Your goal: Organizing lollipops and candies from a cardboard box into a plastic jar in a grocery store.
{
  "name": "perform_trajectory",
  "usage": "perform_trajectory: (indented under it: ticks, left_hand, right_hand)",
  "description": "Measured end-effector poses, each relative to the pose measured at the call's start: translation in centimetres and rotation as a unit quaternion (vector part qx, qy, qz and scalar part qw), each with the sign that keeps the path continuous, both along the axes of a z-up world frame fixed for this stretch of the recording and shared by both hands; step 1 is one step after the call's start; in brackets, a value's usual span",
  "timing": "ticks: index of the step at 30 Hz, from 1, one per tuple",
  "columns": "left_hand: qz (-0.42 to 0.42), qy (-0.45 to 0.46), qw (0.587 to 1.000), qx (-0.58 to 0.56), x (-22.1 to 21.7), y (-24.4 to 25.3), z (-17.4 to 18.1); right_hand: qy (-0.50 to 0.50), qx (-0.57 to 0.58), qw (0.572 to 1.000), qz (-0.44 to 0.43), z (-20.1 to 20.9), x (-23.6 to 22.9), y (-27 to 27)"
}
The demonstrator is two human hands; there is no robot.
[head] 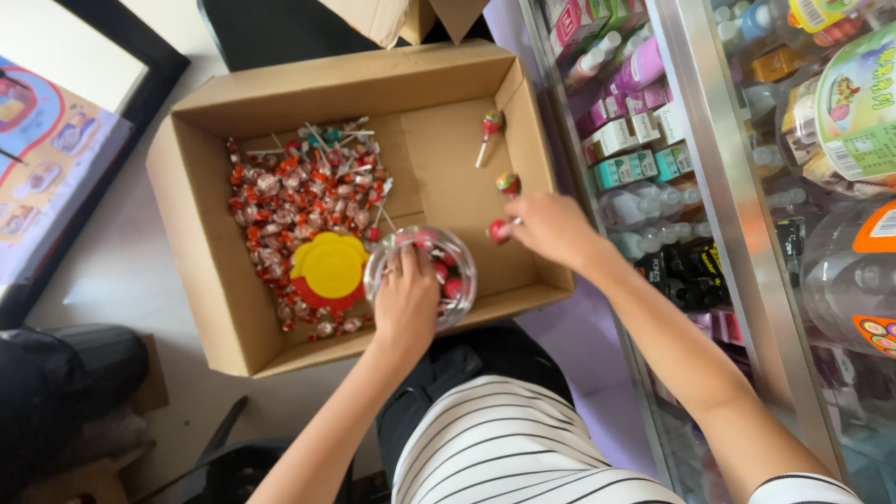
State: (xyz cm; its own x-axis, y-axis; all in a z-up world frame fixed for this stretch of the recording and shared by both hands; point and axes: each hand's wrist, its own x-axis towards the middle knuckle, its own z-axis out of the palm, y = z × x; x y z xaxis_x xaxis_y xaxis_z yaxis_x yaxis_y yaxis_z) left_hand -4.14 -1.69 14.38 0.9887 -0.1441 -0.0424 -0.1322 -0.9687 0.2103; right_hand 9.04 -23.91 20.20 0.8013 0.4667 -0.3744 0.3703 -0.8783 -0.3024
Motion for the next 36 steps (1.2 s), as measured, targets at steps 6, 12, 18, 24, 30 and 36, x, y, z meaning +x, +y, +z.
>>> perform_trajectory:
  ticks: [6, 12, 18, 24, 30, 36]
  left_hand:
    - [-0.117, 0.121, 0.982, 0.091, 0.6, -2.5, -9.2]
    - [0.194, -0.032, 0.883, -0.426, 0.7, -3.7, -6.9]
    - [0.422, 0.101, 0.818, -0.379, 2.2, -5.3, -11.4]
    - [0.365, 0.237, 0.811, -0.391, 2.6, -4.2, -5.1]
    - [0.154, 0.286, 0.904, -0.279, 0.5, -5.0, -9.1]
    - [0.056, 0.251, 0.941, -0.219, 0.0, -4.3, -10.0]
  right_hand:
    - [0.064, 0.271, 0.96, 0.021, 7.4, -0.2, 3.5]
    - [0.061, 0.301, 0.947, 0.099, 5.7, -1.2, 6.7]
    - [0.047, 0.283, 0.947, 0.147, 3.4, -0.7, 7.4]
    - [0.003, 0.26, 0.953, 0.154, 4.5, -1.4, 8.0]
    - [-0.025, 0.262, 0.942, 0.209, 3.0, -2.1, 8.3]
    - [-0.166, 0.127, 0.901, 0.38, -1.7, -4.1, 10.6]
